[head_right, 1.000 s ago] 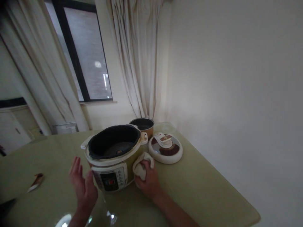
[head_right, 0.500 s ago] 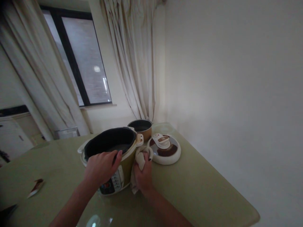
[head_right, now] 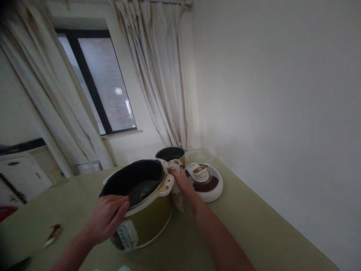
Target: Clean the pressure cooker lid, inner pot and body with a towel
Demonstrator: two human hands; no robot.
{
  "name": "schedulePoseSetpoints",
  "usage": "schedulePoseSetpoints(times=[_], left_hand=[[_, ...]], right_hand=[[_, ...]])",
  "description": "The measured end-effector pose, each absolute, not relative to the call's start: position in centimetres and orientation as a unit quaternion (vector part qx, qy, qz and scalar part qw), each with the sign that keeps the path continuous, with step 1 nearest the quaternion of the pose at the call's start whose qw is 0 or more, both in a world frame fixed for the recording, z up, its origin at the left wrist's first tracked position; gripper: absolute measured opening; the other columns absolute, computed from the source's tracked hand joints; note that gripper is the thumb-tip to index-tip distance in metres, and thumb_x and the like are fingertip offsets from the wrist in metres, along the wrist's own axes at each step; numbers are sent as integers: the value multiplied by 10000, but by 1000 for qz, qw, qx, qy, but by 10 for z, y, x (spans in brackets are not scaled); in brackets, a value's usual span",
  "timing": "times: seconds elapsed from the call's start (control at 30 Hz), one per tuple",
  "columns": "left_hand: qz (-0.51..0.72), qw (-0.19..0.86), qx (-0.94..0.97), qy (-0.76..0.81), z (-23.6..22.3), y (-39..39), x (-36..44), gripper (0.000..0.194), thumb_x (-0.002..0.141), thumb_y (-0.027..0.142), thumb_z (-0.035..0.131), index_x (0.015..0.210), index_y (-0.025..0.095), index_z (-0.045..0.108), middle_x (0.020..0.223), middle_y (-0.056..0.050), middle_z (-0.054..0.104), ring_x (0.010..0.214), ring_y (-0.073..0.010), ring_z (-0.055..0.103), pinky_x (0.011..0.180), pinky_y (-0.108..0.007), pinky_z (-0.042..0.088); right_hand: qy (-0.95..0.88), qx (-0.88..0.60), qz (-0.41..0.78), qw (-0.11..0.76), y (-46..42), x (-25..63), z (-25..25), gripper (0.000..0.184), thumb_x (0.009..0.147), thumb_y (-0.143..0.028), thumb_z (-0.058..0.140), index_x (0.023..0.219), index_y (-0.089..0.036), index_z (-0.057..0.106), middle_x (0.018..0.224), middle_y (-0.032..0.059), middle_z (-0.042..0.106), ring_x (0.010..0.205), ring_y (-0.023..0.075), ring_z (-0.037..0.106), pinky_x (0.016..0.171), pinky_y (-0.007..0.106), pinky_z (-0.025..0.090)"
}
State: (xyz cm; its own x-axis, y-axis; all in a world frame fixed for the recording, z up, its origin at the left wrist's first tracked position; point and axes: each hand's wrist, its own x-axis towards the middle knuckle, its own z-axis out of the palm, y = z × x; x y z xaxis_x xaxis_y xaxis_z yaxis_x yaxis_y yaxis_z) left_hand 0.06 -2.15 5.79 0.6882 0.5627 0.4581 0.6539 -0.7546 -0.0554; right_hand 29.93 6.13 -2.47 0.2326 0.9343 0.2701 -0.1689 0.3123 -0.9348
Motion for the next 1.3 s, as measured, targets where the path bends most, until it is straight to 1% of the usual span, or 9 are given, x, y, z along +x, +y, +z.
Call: schedulePoseSetpoints(times=[0.23, 0.37, 0.57, 0.73, 0.9, 1.0, 1.1, 1.17, 1.3], left_hand=[[-249, 101, -902, -338, 53, -14, -16, 458, 1027, 500, 435, 720, 264, 681, 663, -52, 678, 631, -203, 660, 632, -298, 478], [-251, 136, -879, -382, 50, -14, -11, 465, 1016, 516, 469, 698, 262, 694, 674, -50, 720, 636, -209, 689, 625, -299, 471], [-201, 186, -828, -489, 54, -42, 15, 508, 1029, 530, 438, 691, 243, 686, 690, -72, 762, 662, -269, 736, 589, -324, 406], [-154, 169, -784, -577, 60, -69, 32, 516, 1102, 434, 304, 858, 236, 714, 756, -83, 785, 680, -297, 754, 564, -335, 382], [-253, 110, -890, -364, 70, -57, -16, 359, 1098, 441, 413, 1149, 231, 700, 1047, -66, 797, 936, -238, 751, 801, -346, 515], [-277, 145, -903, -295, 67, -38, -53, 283, 1057, 423, 511, 975, 218, 687, 902, -48, 747, 862, -228, 696, 832, -365, 495], [-338, 156, -881, -292, 55, -23, -70, 404, 1079, 316, 371, 710, 231, 514, 648, -8, 576, 627, -180, 556, 667, -345, 418], [-358, 160, -869, -301, 49, -20, -70, 415, 1070, 257, 328, 668, 244, 433, 607, 3, 518, 588, -171, 507, 648, -347, 392], [-334, 204, -847, -359, 44, -27, -51, 399, 1059, 253, 376, 677, 242, 490, 625, -9, 575, 616, -188, 559, 679, -364, 401]], right_hand=[[-518, -450, 319, 654, 22, 281, -60, 351, 922, -443, 597, 1125, -215, 771, 1165, 101, 789, 1171, 308, 698, 1106, 494, 509], [-541, -481, 230, 650, -28, 260, -75, 412, 947, -353, 587, 1340, -264, 676, 1341, 108, 729, 1277, 344, 659, 1133, 552, 489], [-594, -505, 73, 622, -91, 194, -87, 392, 893, -337, 629, 1275, -251, 617, 1127, 115, 717, 1020, 317, 724, 888, 477, 616], [-655, -427, -130, 610, -86, 177, -64, 516, 881, -487, 653, 1326, -227, 629, 1335, 169, 620, 1231, 389, 623, 1046, 597, 532], [-723, -389, -110, 561, -74, 212, -66, 506, 908, -455, 658, 1371, -253, 637, 1325, 146, 654, 1213, 345, 643, 1031, 531, 563], [-694, -471, -45, 543, -86, 218, -91, 481, 910, -390, 655, 1363, -230, 628, 1245, 153, 689, 1134, 326, 690, 934, 489, 621], [-735, -452, -98, 497, -99, 207, -108, 555, 873, -447, 694, 1400, -283, 636, 1386, 162, 654, 1227, 395, 667, 978, 574, 608], [-761, -410, -150, 480, -97, 200, -104, 586, 853, -499, 707, 1407, -317, 652, 1469, 148, 616, 1280, 431, 636, 1033, 622, 569], [-734, -394, -156, 531, -65, 200, -54, 529, 875, -490, 679, 1366, -292, 683, 1412, 146, 640, 1269, 407, 620, 1077, 611, 518]])
